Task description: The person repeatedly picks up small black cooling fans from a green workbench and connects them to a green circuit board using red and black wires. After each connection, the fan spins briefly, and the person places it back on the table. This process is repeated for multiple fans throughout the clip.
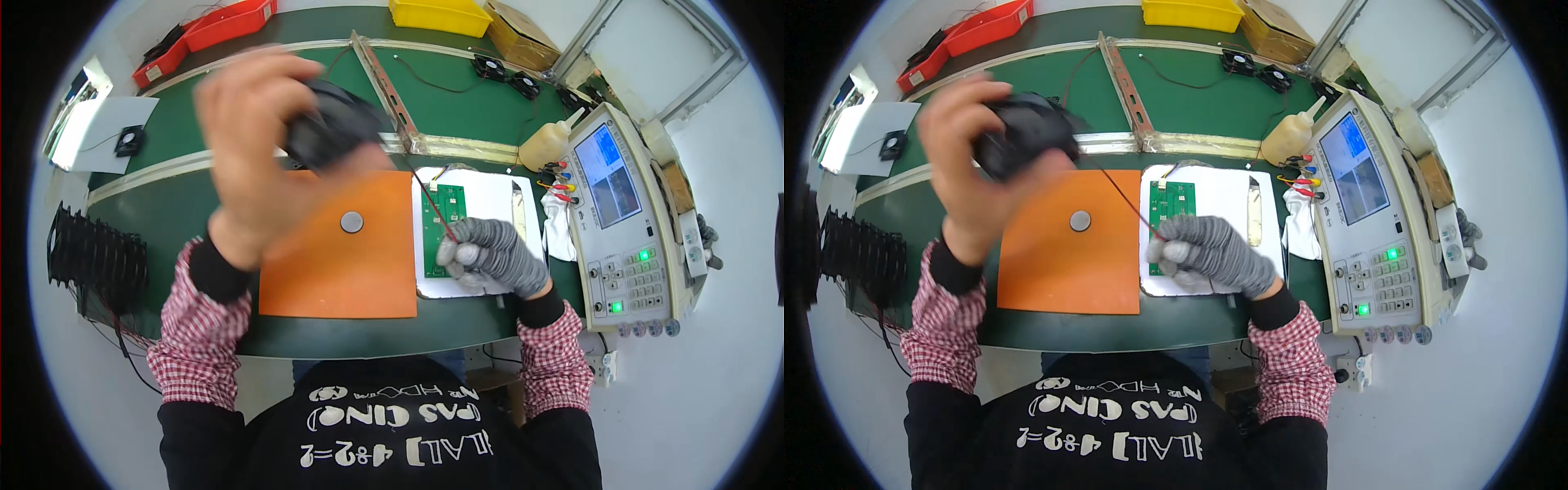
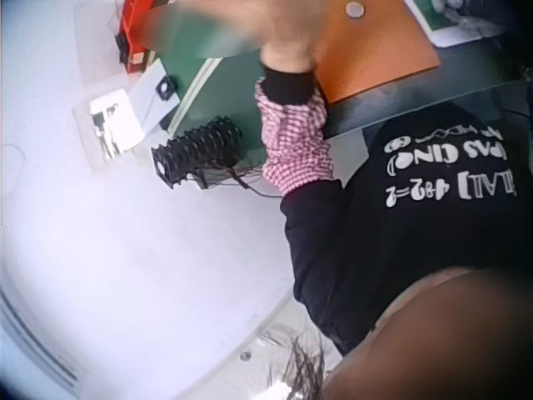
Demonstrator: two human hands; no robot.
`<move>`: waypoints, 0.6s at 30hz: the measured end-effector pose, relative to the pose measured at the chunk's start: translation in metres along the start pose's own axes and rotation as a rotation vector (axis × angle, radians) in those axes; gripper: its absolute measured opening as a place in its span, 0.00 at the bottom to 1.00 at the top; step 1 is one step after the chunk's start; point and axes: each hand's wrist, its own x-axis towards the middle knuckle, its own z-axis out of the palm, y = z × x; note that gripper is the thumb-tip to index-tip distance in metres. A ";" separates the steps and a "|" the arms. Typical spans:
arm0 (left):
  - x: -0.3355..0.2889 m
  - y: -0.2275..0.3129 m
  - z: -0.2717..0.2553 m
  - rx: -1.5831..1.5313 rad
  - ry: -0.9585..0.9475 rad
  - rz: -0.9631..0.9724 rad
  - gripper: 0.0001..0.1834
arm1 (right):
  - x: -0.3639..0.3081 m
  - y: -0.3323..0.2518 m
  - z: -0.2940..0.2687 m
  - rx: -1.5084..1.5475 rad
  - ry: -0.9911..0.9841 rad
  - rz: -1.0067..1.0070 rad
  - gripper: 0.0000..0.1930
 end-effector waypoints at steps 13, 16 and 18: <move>-0.096 0.007 0.010 -1.125 -0.618 -1.373 0.13 | 0.022 0.004 -0.035 -0.454 0.515 -0.080 0.07; -0.114 0.010 0.026 -0.600 -0.605 -0.715 0.20 | 0.029 0.015 -0.032 -0.642 0.500 -0.305 0.07; -0.114 0.017 0.023 -0.600 -0.660 -0.683 0.34 | 0.031 0.016 -0.031 -0.683 0.495 -0.272 0.08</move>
